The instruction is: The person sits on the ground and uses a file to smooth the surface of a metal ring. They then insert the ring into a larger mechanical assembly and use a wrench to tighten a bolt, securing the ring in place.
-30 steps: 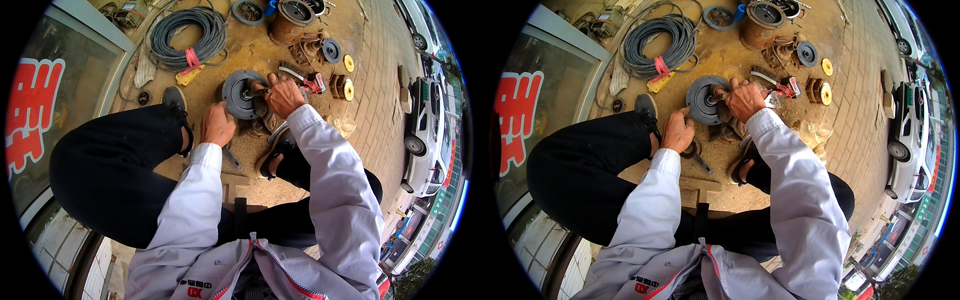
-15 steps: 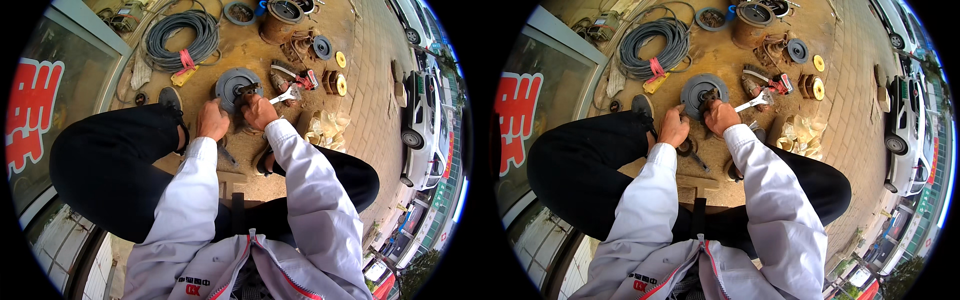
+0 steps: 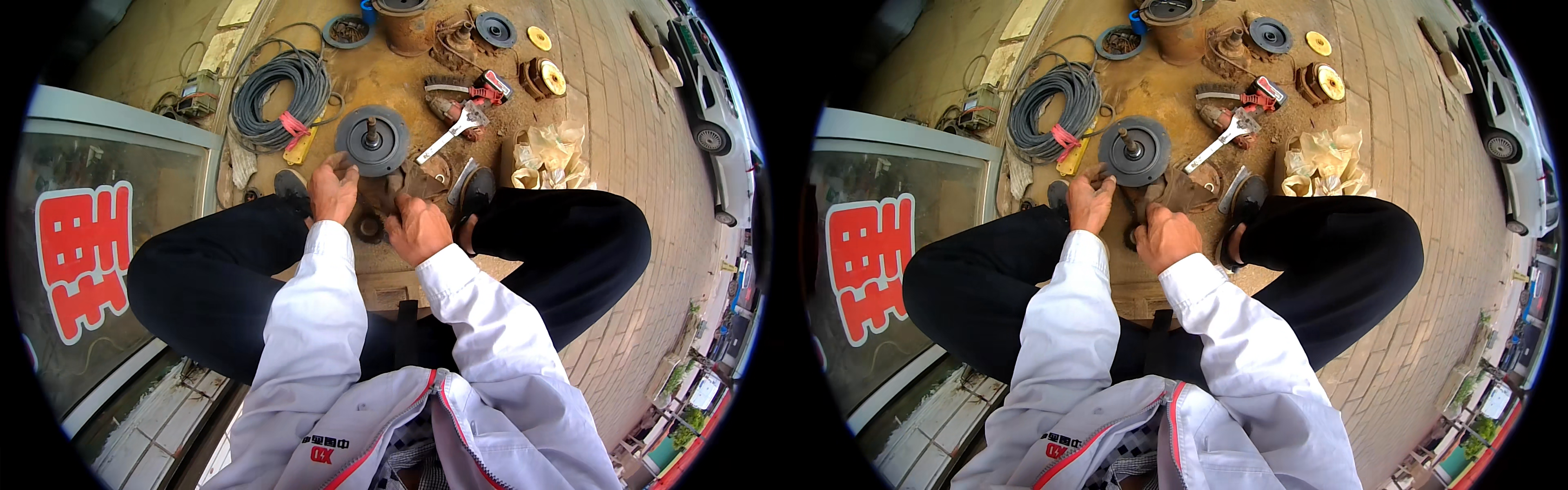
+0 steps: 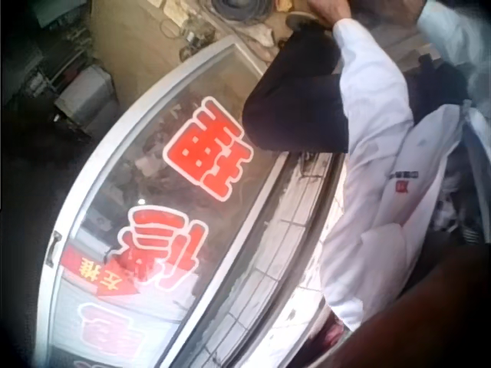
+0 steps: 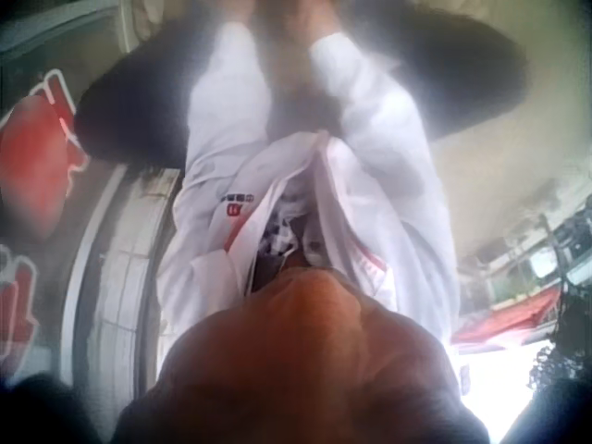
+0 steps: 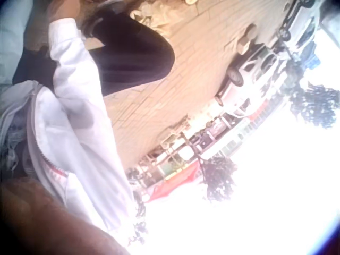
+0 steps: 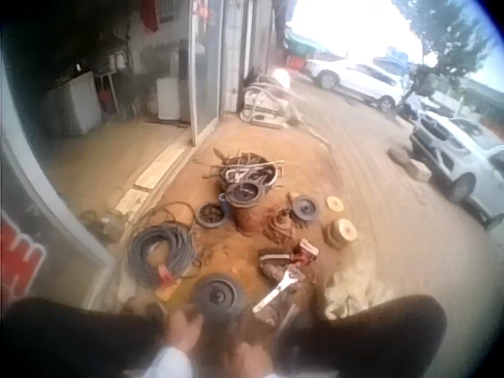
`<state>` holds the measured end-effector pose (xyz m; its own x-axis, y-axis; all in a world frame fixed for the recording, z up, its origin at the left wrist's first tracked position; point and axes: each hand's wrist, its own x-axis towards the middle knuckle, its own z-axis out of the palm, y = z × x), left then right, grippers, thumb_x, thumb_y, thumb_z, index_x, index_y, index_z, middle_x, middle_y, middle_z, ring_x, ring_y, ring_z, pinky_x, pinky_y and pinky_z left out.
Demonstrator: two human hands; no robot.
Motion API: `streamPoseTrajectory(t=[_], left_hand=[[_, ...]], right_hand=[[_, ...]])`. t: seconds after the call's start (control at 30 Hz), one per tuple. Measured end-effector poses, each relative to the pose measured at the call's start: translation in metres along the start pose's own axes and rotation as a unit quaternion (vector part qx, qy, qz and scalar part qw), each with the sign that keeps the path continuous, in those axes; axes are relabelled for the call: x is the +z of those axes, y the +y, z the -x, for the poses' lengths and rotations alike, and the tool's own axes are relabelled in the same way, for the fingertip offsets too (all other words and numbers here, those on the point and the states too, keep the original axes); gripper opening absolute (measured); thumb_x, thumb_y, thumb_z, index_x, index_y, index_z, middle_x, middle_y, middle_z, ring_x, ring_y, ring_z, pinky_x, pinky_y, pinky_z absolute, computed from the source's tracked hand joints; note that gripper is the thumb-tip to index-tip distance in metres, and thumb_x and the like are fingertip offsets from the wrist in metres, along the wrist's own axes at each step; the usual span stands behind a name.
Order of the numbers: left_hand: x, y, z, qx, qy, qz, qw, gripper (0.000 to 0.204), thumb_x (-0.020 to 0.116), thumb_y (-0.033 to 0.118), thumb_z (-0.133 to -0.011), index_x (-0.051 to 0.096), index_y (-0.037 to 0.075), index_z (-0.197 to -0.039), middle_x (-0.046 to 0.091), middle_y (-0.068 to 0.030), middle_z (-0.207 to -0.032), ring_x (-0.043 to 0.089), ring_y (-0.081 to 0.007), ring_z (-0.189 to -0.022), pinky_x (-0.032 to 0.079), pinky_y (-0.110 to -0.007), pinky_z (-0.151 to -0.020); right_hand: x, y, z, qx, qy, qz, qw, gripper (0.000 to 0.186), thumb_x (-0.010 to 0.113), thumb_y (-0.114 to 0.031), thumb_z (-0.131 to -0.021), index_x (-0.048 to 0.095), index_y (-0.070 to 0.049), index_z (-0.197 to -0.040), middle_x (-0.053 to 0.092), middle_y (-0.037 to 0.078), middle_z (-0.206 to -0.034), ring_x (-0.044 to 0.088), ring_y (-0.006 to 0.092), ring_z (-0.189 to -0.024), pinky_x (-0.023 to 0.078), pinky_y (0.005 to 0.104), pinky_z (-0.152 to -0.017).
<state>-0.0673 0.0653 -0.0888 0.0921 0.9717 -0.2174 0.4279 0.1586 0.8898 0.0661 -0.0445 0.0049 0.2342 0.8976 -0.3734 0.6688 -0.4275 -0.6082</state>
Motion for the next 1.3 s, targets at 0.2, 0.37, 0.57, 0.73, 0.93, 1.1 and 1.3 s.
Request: streamPoseTrajectory(t=[0.2, 0.37, 0.57, 0.73, 0.93, 1.1, 1.3], left_hand=[[0.007, 0.041, -0.019, 0.113, -0.029, -0.167, 0.979, 0.041, 0.074, 0.014, -0.077, 0.067, -0.005, -0.112, 0.072, -0.0183, -0.088, 0.07, -0.0289, -0.084, 0.052, -0.038, -0.078], [0.024, 0.057, -0.037, 0.112, -0.061, -0.28, 0.951, 0.035, 0.076, 0.013, -0.076, 0.069, -0.005, -0.105, 0.071, -0.0182, -0.091, 0.07, -0.0283, -0.085, 0.052, -0.037, -0.078], [0.037, 0.052, -0.044, 0.106, -0.055, -0.253, 0.96, 0.024, 0.076, 0.01, -0.076, 0.073, 0.0, -0.097, 0.073, -0.0158, -0.092, 0.07, -0.0263, -0.086, 0.053, -0.035, -0.078], [0.032, 0.038, -0.055, 0.138, -0.084, -0.254, 0.954, 0.024, 0.076, 0.009, -0.076, 0.073, 0.001, -0.098, 0.074, -0.0138, -0.088, 0.07, -0.0265, -0.087, 0.053, -0.034, -0.08], [0.035, 0.043, -0.053, 0.078, -0.087, -0.177, 0.977, 0.022, 0.075, 0.002, -0.075, 0.074, 0.0, -0.097, 0.074, -0.01, -0.089, 0.069, -0.0168, -0.081, 0.053, -0.028, -0.075], [0.032, 0.048, -0.051, 0.08, -0.08, -0.22, 0.969, 0.021, 0.075, 0.005, -0.075, 0.073, 0.0, -0.096, 0.073, -0.01, -0.09, 0.068, -0.0181, -0.081, 0.053, -0.03, -0.075], [0.036, 0.046, -0.054, 0.048, -0.084, -0.229, 0.969, 0.021, 0.075, 0.008, -0.076, 0.072, -0.001, -0.095, 0.072, -0.0106, -0.09, 0.068, -0.0191, -0.081, 0.053, -0.031, -0.076]], right_hand=[[0.018, 0.004, 0.01, -0.01, -0.045, 0.085, 0.995, 0.021, 0.06, -0.021, -0.085, 0.064, -0.003, -0.095, 0.071, 0.022, -0.084, 0.07, 0.0402, -0.08, 0.056, 0.0488, -0.072], [0.022, 0.018, 0.005, -0.032, -0.083, 0.075, 0.993, 0.019, 0.056, -0.013, -0.087, 0.067, -0.001, -0.098, 0.072, 0.019, -0.085, 0.072, 0.0342, -0.081, 0.057, 0.0443, -0.07], [0.026, 0.035, -0.005, -0.022, -0.097, 0.007, 0.995, 0.02, 0.055, -0.011, -0.086, 0.068, 0.0, -0.098, 0.073, 0.019, -0.085, 0.072, 0.0338, -0.082, 0.057, 0.0439, -0.071], [0.023, 0.041, -0.013, -0.029, -0.09, -0.044, 0.995, 0.024, 0.055, -0.019, -0.091, 0.069, 0.001, -0.095, 0.072, 0.02, -0.084, 0.072, 0.0349, -0.081, 0.056, 0.045, -0.071], [0.017, 0.043, -0.017, 0.003, -0.084, -0.132, 0.988, 0.02, 0.051, -0.011, -0.087, 0.065, 0.001, -0.093, 0.07, 0.025, -0.084, 0.069, 0.042, -0.081, 0.054, 0.0501, -0.075], [0.022, 0.045, -0.02, 0.005, -0.075, -0.165, 0.983, 0.02, 0.051, -0.012, -0.087, 0.065, 0.002, -0.092, 0.069, 0.025, -0.084, 0.069, 0.0421, -0.08, 0.054, 0.0504, -0.075], [0.026, 0.048, -0.027, 0.014, -0.091, -0.169, 0.981, 0.021, 0.051, -0.012, -0.087, 0.065, 0.002, -0.096, 0.07, 0.025, -0.086, 0.069, 0.0417, -0.083, 0.053, 0.0506, -0.075]])
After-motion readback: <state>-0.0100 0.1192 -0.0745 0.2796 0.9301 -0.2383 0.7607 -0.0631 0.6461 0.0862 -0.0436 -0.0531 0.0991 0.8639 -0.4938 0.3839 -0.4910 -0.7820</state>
